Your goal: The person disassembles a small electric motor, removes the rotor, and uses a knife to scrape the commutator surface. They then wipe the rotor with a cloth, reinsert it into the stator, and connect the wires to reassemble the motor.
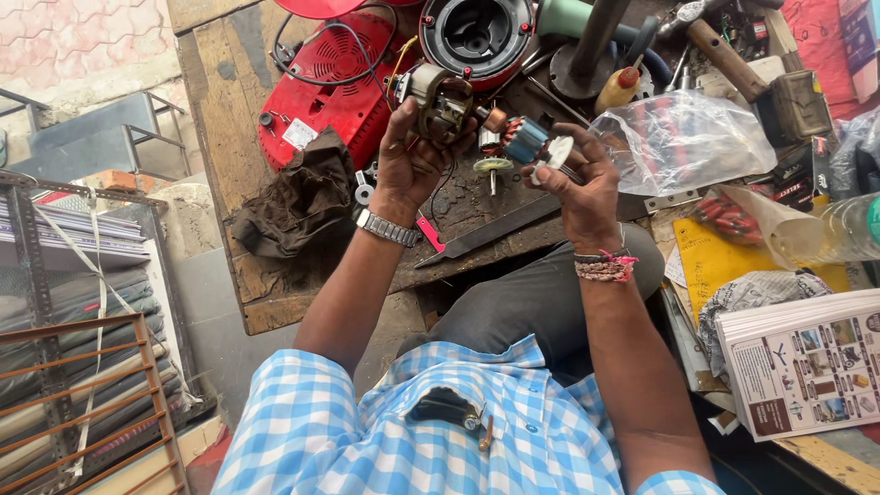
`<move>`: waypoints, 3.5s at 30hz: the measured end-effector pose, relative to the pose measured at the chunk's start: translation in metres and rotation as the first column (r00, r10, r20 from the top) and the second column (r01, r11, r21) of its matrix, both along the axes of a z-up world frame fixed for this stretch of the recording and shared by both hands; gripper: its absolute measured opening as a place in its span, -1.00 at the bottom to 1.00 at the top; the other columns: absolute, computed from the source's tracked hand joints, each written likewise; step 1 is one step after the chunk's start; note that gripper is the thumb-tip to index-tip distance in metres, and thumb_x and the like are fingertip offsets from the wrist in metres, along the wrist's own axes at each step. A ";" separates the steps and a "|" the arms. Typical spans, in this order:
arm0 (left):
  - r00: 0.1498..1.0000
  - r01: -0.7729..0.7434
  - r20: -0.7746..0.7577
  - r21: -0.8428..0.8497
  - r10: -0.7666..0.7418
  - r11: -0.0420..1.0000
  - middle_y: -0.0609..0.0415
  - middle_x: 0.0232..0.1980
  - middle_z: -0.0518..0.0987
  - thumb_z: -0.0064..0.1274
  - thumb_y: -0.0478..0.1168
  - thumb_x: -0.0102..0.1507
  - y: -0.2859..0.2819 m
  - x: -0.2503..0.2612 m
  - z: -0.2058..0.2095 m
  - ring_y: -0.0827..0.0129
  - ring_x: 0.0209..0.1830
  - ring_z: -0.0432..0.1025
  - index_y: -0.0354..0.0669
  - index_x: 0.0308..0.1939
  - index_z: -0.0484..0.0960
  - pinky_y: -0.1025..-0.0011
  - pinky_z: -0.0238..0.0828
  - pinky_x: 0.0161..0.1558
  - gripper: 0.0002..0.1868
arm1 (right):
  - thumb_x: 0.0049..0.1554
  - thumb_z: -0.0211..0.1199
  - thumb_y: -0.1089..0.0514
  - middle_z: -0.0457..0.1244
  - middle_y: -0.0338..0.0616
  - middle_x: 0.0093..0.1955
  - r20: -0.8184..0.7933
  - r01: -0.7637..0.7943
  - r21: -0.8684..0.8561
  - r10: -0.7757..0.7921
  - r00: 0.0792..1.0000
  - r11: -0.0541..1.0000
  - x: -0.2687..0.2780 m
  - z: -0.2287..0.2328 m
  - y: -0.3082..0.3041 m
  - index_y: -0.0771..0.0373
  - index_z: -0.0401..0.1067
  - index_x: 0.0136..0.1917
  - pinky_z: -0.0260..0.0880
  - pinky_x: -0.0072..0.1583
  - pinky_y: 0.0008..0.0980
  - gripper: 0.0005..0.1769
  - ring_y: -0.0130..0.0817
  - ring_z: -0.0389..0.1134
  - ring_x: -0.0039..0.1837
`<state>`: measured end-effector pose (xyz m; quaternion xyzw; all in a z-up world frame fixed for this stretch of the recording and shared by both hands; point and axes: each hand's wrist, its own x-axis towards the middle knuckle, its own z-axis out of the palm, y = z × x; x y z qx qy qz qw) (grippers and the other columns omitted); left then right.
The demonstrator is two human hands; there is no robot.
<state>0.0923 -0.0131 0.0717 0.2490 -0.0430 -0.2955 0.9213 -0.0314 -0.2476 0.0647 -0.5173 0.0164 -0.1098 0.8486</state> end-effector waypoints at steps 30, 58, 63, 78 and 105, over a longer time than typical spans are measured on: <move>0.417 -0.847 0.739 0.527 -0.529 0.068 -0.22 0.29 0.48 0.58 -0.14 -0.09 0.057 0.014 -0.041 -0.04 0.22 0.48 -0.05 0.48 0.21 0.18 0.52 0.22 0.15 | 0.15 0.39 0.28 0.34 0.08 0.14 -0.069 0.218 0.246 -0.207 0.976 0.945 0.005 0.004 -0.009 0.34 0.28 0.39 0.68 0.08 -0.23 -0.41 -0.09 0.52 0.01; 0.266 -0.810 0.571 0.569 -0.777 0.140 -0.19 -0.06 0.59 0.09 -0.27 0.22 -0.029 -0.034 0.010 0.07 -0.07 0.52 -0.28 0.14 0.58 0.18 0.52 -0.14 -0.61 | 0.21 0.34 0.24 0.37 0.07 0.12 -0.054 0.199 0.317 -0.192 0.980 0.927 0.002 -0.003 -0.017 0.31 0.28 0.41 0.68 0.07 -0.21 -0.46 -0.08 0.52 0.02; 0.157 -0.835 0.485 0.531 -0.860 0.147 -0.16 -0.16 0.58 0.06 -0.34 0.23 -0.059 -0.008 -0.013 0.07 -0.18 0.53 -0.23 -0.18 0.63 0.15 0.52 -0.20 -0.89 | 0.20 0.33 0.24 0.37 0.06 0.11 -0.102 0.231 0.298 -0.210 0.972 0.926 0.004 -0.002 -0.018 0.30 0.27 0.41 0.67 0.03 -0.24 -0.46 -0.09 0.52 -0.02; 0.625 -0.552 0.617 0.783 -0.479 0.289 -0.02 -0.11 0.73 0.13 -0.16 0.28 -0.114 0.020 0.008 0.35 -0.18 0.62 -0.20 0.04 0.66 0.40 0.55 -0.15 -0.70 | 0.19 0.34 0.20 0.36 0.07 0.15 -0.118 0.209 0.307 -0.181 0.976 0.928 0.004 -0.006 -0.019 0.31 0.24 0.41 0.68 0.05 -0.24 -0.43 -0.10 0.53 0.02; 0.797 -0.459 0.567 0.793 -0.210 0.400 0.01 0.02 0.65 0.45 -0.20 0.03 -0.002 -0.051 0.030 0.40 -0.03 0.57 -0.28 0.19 0.60 0.46 0.60 0.04 -0.34 | 0.16 0.37 0.12 0.29 -0.05 -0.14 -0.023 -0.015 -0.998 -0.113 0.993 0.067 0.080 -0.067 0.036 0.10 0.57 0.04 0.45 -0.02 -0.06 -0.83 -0.02 0.38 -0.06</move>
